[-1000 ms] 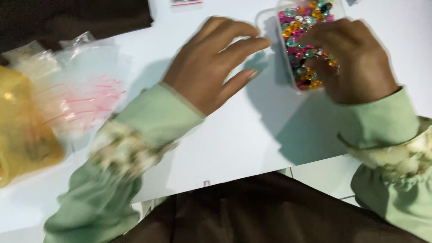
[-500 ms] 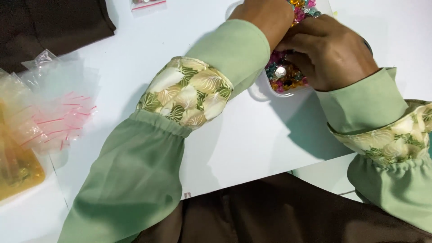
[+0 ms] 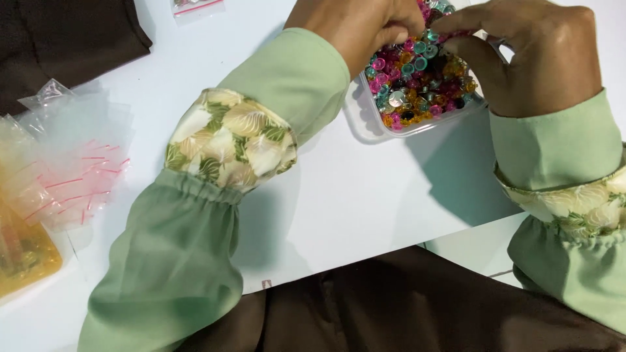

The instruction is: The person sorts beads by color from a container and places them into small plastic bags.

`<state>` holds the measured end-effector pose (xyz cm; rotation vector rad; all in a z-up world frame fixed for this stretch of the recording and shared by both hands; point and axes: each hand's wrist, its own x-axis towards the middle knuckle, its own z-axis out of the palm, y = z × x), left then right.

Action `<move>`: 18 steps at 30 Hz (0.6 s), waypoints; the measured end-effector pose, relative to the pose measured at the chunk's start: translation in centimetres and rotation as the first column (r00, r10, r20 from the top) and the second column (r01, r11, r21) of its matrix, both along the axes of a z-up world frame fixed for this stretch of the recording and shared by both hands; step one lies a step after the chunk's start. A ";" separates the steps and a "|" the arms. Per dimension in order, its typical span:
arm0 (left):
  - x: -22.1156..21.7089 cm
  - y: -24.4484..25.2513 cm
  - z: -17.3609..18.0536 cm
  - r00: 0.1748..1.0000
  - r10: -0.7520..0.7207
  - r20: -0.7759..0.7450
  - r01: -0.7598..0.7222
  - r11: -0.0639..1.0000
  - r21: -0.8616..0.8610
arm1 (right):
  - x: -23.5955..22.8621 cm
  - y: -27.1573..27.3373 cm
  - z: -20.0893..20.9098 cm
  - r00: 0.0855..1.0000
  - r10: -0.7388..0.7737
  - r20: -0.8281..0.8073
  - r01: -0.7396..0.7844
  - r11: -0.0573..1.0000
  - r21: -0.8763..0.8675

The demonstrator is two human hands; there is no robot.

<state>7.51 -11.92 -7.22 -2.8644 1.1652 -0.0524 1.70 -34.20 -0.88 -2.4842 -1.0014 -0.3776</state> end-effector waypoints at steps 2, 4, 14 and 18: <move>0.5 -0.5 0.0 1.000 -0.018 0.012 0.018 1.000 0.005 | -0.2 -0.4 0.1 1.000 -0.006 0.018 0.007 1.000 -0.024; 0.4 -0.6 0.0 0.999 -0.036 0.019 0.036 0.999 0.009 | -0.5 -0.8 0.1 0.999 -0.013 0.030 0.014 0.999 -0.051; -0.2 -0.9 0.1 0.997 -0.080 0.008 0.080 0.997 0.021 | -1.6 -0.3 -1.8 1.000 -0.008 0.027 0.018 0.920 -0.393; 0.1 -0.5 1.0 0.979 -0.027 -0.201 0.011 0.997 -0.079 | -1.2 0.5 -3.1 0.998 -0.038 0.058 0.060 0.890 -0.452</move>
